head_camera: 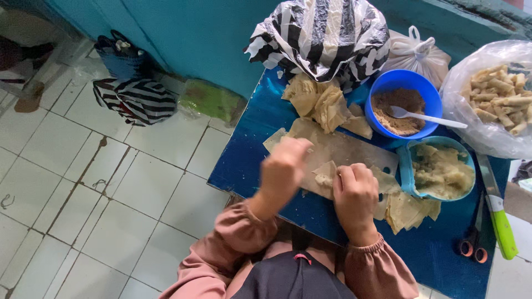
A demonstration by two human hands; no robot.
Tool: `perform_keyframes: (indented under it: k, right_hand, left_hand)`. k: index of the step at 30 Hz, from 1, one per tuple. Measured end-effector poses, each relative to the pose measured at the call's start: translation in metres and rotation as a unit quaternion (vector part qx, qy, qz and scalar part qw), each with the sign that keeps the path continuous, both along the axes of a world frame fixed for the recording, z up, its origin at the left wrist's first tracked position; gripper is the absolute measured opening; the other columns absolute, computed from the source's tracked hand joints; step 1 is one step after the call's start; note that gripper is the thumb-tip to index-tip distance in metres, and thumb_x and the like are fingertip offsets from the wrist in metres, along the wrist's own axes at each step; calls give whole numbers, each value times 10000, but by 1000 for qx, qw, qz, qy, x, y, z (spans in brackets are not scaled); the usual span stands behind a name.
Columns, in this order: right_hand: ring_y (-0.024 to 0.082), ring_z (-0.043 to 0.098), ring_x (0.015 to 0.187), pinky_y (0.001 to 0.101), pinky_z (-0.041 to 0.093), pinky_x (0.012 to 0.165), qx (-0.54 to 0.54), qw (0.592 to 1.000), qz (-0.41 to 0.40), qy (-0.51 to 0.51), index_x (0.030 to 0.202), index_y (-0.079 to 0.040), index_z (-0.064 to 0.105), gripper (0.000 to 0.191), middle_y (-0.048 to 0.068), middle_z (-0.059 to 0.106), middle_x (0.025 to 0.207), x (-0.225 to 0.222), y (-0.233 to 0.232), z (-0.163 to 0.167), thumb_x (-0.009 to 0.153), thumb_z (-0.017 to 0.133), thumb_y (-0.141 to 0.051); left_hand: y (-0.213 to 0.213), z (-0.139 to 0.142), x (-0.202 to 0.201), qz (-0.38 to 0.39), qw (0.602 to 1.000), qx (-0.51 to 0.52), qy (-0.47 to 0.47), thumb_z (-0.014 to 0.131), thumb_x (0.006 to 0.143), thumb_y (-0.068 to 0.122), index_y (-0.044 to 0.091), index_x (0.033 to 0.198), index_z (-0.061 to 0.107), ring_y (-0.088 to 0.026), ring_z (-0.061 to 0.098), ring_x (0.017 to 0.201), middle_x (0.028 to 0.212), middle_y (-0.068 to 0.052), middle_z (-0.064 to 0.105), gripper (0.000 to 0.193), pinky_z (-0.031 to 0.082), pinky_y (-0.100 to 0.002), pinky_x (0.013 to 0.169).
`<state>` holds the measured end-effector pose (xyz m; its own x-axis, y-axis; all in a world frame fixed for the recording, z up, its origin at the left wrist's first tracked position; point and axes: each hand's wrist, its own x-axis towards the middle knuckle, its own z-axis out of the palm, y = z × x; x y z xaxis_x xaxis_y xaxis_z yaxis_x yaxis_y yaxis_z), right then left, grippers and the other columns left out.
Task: The person sits at a small blue table and spoons brown filling from a bowl onto thin dough wrappers, then folds and pinches each wrapper closed into a parcel. Finished parcels accumulate in a plastic bag beside the bowl of filling.
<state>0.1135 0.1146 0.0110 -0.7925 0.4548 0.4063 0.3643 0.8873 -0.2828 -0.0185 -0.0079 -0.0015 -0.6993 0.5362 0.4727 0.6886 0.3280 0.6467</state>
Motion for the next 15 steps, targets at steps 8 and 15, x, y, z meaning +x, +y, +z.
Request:
perform_keyframes:
  k: [8,15]
  right_hand:
    - [388,667,934,438,536,823,-71,995,-1,67,1248,3,692,272,186,683,1067,9,7,5,988,624,-36]
    - [341,696,982,388,557,866,-82,980,58,173,1144,-40,670,190,164,681,1085,11,-6,34,970,701,30]
  left_hand:
    - [-26,-25,-64,44,989,-138,-13,737,874,181,108,961,622,-340,627,976,1006,-121,605,162,536,-471,803]
    - [-25,0,-43,-55,974,49,-213,661,989,82,17,1058,573,-307,685,860,951,-135,672,129,560,-359,737]
